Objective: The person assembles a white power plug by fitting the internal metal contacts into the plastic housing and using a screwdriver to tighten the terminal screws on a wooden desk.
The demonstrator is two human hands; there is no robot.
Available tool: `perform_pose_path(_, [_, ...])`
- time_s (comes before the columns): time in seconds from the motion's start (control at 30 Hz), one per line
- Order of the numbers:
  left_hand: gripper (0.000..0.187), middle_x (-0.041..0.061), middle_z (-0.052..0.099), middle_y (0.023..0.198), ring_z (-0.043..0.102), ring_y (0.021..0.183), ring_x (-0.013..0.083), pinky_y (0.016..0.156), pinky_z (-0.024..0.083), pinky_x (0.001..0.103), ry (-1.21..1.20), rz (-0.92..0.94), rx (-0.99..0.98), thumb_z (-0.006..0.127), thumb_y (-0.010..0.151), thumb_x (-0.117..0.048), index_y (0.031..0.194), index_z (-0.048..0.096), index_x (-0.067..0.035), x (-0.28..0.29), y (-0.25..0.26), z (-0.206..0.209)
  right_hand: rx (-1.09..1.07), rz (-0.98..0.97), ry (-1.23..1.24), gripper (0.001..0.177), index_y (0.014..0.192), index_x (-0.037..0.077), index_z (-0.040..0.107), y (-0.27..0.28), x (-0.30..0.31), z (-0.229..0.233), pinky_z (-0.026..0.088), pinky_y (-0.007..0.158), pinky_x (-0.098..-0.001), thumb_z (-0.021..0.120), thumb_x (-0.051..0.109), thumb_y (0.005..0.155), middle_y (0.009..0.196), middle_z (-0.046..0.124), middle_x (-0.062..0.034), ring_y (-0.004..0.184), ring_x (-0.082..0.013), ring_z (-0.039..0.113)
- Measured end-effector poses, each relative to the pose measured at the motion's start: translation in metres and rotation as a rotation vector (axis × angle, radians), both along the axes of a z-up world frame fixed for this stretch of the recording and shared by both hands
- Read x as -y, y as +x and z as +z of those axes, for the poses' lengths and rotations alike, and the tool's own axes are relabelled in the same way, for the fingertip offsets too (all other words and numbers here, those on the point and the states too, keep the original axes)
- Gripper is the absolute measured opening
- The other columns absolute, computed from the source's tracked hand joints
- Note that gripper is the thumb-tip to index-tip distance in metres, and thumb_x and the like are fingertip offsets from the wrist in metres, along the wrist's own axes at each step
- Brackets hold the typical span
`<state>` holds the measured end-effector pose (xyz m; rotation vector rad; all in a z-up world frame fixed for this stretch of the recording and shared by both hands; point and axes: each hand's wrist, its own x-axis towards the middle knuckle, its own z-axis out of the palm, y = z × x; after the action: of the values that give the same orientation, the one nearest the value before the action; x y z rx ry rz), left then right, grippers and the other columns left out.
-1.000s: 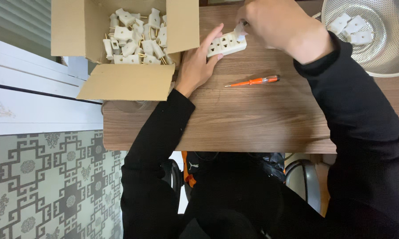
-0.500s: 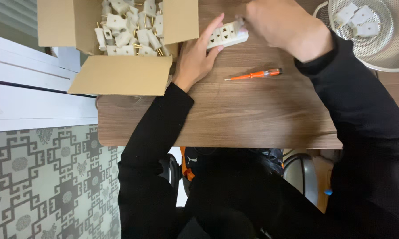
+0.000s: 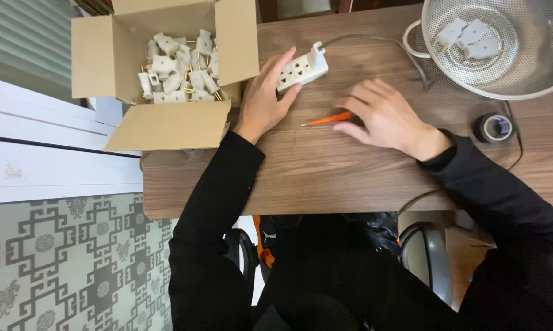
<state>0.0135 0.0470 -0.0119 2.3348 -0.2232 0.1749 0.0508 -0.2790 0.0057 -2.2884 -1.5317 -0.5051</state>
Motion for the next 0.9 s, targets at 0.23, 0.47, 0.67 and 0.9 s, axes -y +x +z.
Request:
perform_pose_path(0.23, [0.067,0.012,0.066,0.170,0.064,0.155,0.0344,0.125,0.056,0.050,0.029,-0.034,0.192,0.079,0.118,-0.020,0.178,0.050,-0.014,0.006,-0.001,-0.003,-0.078,0.085,0.035,0.039,0.136,0.008,0.081,-0.007,-0.002,-0.011,0.055,0.098,-0.0473,0.076,0.043,0.119,0.125,0.075,-0.0119,0.110,-0.0356,0.069])
perform_pose_path(0.47, [0.067,0.012,0.068,0.167,0.066,0.150,0.0370,0.115,0.059,0.051,0.127,0.018,0.237,0.078,0.118,-0.024,0.177,0.051,-0.011,0.008,0.000,-0.012,-0.126,0.095,0.038,0.032,0.135,0.009,0.081,-0.005,-0.001,-0.011,0.054,0.096,-0.0471,0.074,0.036,0.120,0.124,0.073,-0.0114,0.109,-0.0356,0.068])
perform_pose_path(0.67, [0.062,0.011,0.071,0.157,0.072,0.140,0.0346,0.103,0.062,0.047,0.157,0.067,0.306,0.078,0.115,-0.025,0.172,0.057,-0.010,0.002,0.010,-0.026,-0.171,0.070,0.077,0.022,0.129,0.007,0.078,-0.006,-0.005,-0.007,0.054,0.093,-0.0483,0.070,0.026,0.122,0.117,0.071,-0.0120,0.101,-0.0375,0.067])
perform_pose_path(0.9, [0.059,0.019,0.060,0.173,0.056,0.163,0.0405,0.134,0.050,0.055,0.188,0.026,0.444,0.075,0.121,-0.032,0.170,0.061,-0.003,0.005,0.006,-0.027,-0.116,0.013,0.071,0.026,0.126,0.005,0.077,0.007,-0.010,-0.010,0.054,0.093,-0.0510,0.069,0.029,0.121,0.115,0.068,-0.0152,0.100,-0.0406,0.066])
